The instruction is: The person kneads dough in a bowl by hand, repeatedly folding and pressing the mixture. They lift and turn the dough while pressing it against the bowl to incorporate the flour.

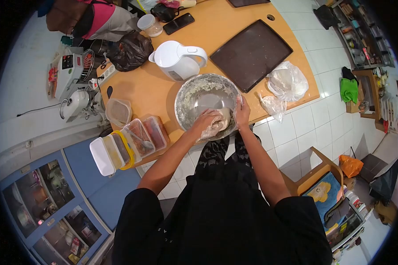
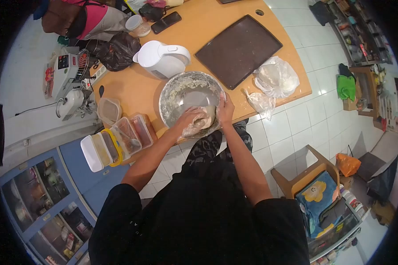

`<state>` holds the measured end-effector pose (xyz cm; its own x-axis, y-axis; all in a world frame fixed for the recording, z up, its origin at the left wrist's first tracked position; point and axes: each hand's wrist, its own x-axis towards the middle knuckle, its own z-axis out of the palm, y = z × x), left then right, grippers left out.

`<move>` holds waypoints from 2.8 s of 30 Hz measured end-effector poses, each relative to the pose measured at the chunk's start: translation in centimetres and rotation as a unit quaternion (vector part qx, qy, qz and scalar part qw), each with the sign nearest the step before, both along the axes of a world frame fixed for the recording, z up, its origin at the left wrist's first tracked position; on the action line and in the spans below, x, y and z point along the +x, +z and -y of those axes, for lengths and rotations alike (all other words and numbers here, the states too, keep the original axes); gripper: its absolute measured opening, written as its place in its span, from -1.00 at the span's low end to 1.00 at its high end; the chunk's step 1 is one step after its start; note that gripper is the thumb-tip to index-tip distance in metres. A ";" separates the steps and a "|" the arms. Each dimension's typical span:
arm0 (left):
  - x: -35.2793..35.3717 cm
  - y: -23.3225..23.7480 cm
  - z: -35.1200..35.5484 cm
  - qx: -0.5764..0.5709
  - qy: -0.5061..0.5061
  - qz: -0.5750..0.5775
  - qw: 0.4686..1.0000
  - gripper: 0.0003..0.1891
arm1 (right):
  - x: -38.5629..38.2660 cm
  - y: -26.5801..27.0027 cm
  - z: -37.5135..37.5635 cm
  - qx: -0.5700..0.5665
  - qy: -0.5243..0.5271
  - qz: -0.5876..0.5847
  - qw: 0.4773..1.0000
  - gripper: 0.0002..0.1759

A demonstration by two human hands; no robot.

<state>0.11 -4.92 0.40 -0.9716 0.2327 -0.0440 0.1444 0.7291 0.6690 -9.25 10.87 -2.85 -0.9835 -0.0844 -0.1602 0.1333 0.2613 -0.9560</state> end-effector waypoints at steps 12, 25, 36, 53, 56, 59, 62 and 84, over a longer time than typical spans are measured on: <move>-0.5 -2.3 -4.6 -0.219 0.271 0.022 0.937 -0.67 | 0.9 2.1 0.9 0.028 0.032 0.030 0.999 -0.62; -9.2 -9.4 0.4 -0.143 0.426 0.129 0.884 -0.68 | 0.9 1.6 0.8 0.103 0.029 -0.011 0.994 -0.67; -3.5 0.3 -1.4 -0.049 0.131 0.219 0.966 -0.31 | 0.0 2.4 1.3 0.205 0.012 -0.078 0.976 -0.83; -1.1 2.4 -1.6 -0.192 0.234 0.236 0.923 -0.50 | -0.1 2.2 1.8 0.218 0.046 -0.056 0.973 -0.83; -1.3 0.9 -3.2 -0.301 0.200 0.189 0.913 -0.45 | 0.0 1.7 1.7 0.222 0.042 -0.060 0.972 -0.83; 0.7 -0.3 -4.0 -0.323 0.151 -0.005 0.934 -0.47 | 0.3 1.5 1.1 0.235 0.038 -0.048 0.970 -0.82; 1.3 -1.9 -3.3 -0.283 0.098 -0.105 0.948 -0.53 | 0.5 1.6 1.1 0.231 0.036 -0.036 0.972 -0.82; -7.1 -6.1 1.6 0.169 0.292 0.233 0.912 -0.44 | -0.8 1.9 1.0 0.228 0.064 -0.038 0.971 -0.83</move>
<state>-7.03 -6.50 -5.68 -0.8285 -0.2424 -0.5048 -0.5598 0.3318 0.7593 -10.01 9.83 -0.93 -0.9799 -0.1446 -0.1378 0.0057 0.6694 -0.7429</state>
